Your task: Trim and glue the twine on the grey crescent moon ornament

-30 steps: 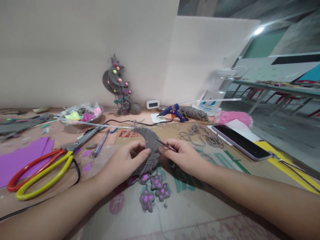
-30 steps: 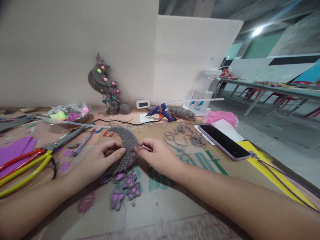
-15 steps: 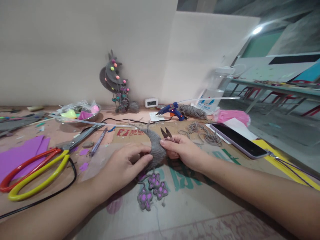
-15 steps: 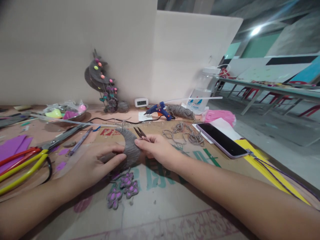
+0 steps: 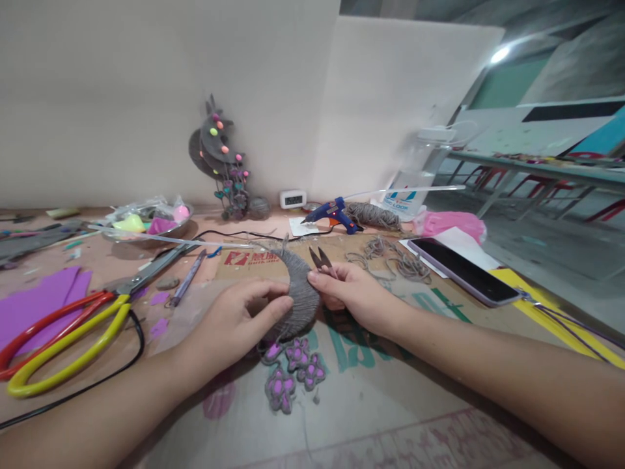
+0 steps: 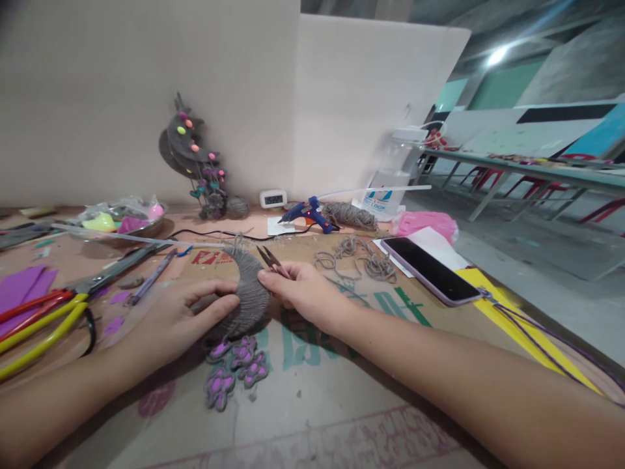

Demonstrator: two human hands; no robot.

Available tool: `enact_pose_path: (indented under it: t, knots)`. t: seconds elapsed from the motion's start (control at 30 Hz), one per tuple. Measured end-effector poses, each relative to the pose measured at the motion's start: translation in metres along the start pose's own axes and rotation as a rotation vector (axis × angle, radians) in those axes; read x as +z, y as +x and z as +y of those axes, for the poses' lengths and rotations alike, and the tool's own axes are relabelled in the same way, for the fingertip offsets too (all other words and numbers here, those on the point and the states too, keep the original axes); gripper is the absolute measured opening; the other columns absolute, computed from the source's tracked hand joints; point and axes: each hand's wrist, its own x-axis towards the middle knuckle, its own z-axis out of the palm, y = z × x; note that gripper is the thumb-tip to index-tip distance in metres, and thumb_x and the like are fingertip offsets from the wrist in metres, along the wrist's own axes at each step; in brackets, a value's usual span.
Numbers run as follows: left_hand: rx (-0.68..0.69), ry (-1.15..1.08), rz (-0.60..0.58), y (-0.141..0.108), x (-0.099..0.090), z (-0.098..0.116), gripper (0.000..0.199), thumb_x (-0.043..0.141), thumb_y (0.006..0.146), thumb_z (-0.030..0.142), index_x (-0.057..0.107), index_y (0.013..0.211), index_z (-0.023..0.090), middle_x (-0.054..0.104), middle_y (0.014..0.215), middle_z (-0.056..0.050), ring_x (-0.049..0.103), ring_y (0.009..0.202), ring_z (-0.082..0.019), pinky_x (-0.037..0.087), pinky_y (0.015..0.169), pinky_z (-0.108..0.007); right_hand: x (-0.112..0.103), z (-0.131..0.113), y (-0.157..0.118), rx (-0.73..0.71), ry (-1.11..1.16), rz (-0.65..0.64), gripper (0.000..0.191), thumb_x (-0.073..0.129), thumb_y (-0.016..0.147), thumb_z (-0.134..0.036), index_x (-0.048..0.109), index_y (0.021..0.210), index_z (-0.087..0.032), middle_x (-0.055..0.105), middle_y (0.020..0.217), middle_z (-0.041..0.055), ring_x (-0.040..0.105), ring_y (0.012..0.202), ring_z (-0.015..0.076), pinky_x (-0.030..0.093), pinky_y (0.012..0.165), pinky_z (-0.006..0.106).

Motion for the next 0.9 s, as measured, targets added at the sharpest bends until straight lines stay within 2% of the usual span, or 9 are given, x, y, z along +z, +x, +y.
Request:
enact_pose_path:
  t: [0.13, 0.23, 0.33, 0.57, 0.67, 0.8, 0.9]
  knots:
    - [-0.133, -0.151, -0.071, 0.0037, -0.0023, 0.0016, 0.034, 0.041, 0.09, 0.037, 0.069, 0.085, 0.019, 0.07, 0.082, -0.001, 0.062, 0.077, -0.016, 0.047, 0.066, -0.023, -0.0005, -0.0001, 0.0009, -0.026, -0.055, 0.026, 0.037, 0.061, 0.077, -0.047, 0.043, 0.062, -0.018, 0.026, 0.052, -0.0085, 0.02, 0.045, 0.0053, 0.014, 0.039, 0.02]
    - [-0.21, -0.215, -0.082, 0.0058, -0.0019, -0.0013, 0.034, 0.044, 0.087, 0.041, 0.067, 0.078, 0.018, 0.069, 0.077, -0.002, 0.061, 0.073, -0.017, 0.047, 0.062, -0.024, 0.0, -0.0011, 0.001, -0.035, -0.066, 0.034, 0.036, 0.061, 0.077, -0.047, 0.046, 0.063, -0.018, 0.026, 0.052, -0.0083, 0.019, 0.045, 0.0056, 0.014, 0.039, 0.02]
    - [-0.184, -0.159, -0.107, 0.0069, -0.0008, -0.0042, 0.027, 0.05, 0.083, 0.039, 0.066, 0.073, 0.019, 0.066, 0.072, 0.0, 0.059, 0.069, -0.016, 0.046, 0.062, -0.024, 0.0022, -0.003, -0.0003, -0.032, -0.095, 0.045, 0.034, 0.062, 0.076, -0.048, 0.05, 0.066, -0.018, 0.027, 0.051, -0.0086, 0.019, 0.044, 0.0056, 0.015, 0.04, 0.021]
    - [-0.172, -0.069, -0.105, 0.0061, 0.0006, -0.0033, 0.02, 0.05, 0.079, 0.033, 0.062, 0.074, 0.018, 0.061, 0.066, 0.003, 0.054, 0.06, -0.012, 0.04, 0.052, -0.02, 0.0051, -0.0072, -0.0034, -0.05, -0.275, 0.095, 0.033, 0.058, 0.079, -0.046, 0.051, 0.065, -0.017, 0.037, 0.054, -0.0061, 0.03, 0.047, 0.0063, 0.022, 0.042, 0.021]
    - [-0.174, -0.099, -0.119, 0.0052, 0.0005, -0.0019, 0.018, 0.051, 0.079, 0.033, 0.062, 0.078, 0.019, 0.062, 0.069, 0.002, 0.055, 0.061, -0.012, 0.042, 0.054, -0.021, 0.0041, -0.0069, -0.0029, -0.056, -0.242, 0.102, 0.032, 0.059, 0.079, -0.045, 0.05, 0.064, -0.017, 0.033, 0.053, -0.0072, 0.026, 0.046, 0.0059, 0.02, 0.042, 0.021]
    - [-0.165, -0.161, -0.155, 0.0041, -0.0003, -0.0009, 0.016, 0.049, 0.081, 0.029, 0.06, 0.082, 0.019, 0.065, 0.079, 0.0, 0.059, 0.072, -0.015, 0.046, 0.064, -0.023, 0.0026, -0.0051, -0.0014, -0.057, -0.122, 0.082, 0.031, 0.06, 0.079, -0.045, 0.051, 0.065, -0.018, 0.03, 0.052, -0.0082, 0.021, 0.045, 0.0058, 0.018, 0.043, 0.021]
    - [-0.186, -0.192, -0.175, 0.0035, -0.0006, -0.0001, 0.015, 0.048, 0.081, 0.028, 0.06, 0.082, 0.019, 0.065, 0.076, -0.001, 0.059, 0.069, -0.015, 0.046, 0.06, -0.023, 0.0022, -0.0042, -0.0009, -0.059, -0.087, 0.082, 0.03, 0.061, 0.078, -0.045, 0.052, 0.066, -0.018, 0.03, 0.052, -0.0083, 0.022, 0.045, 0.006, 0.019, 0.044, 0.022]
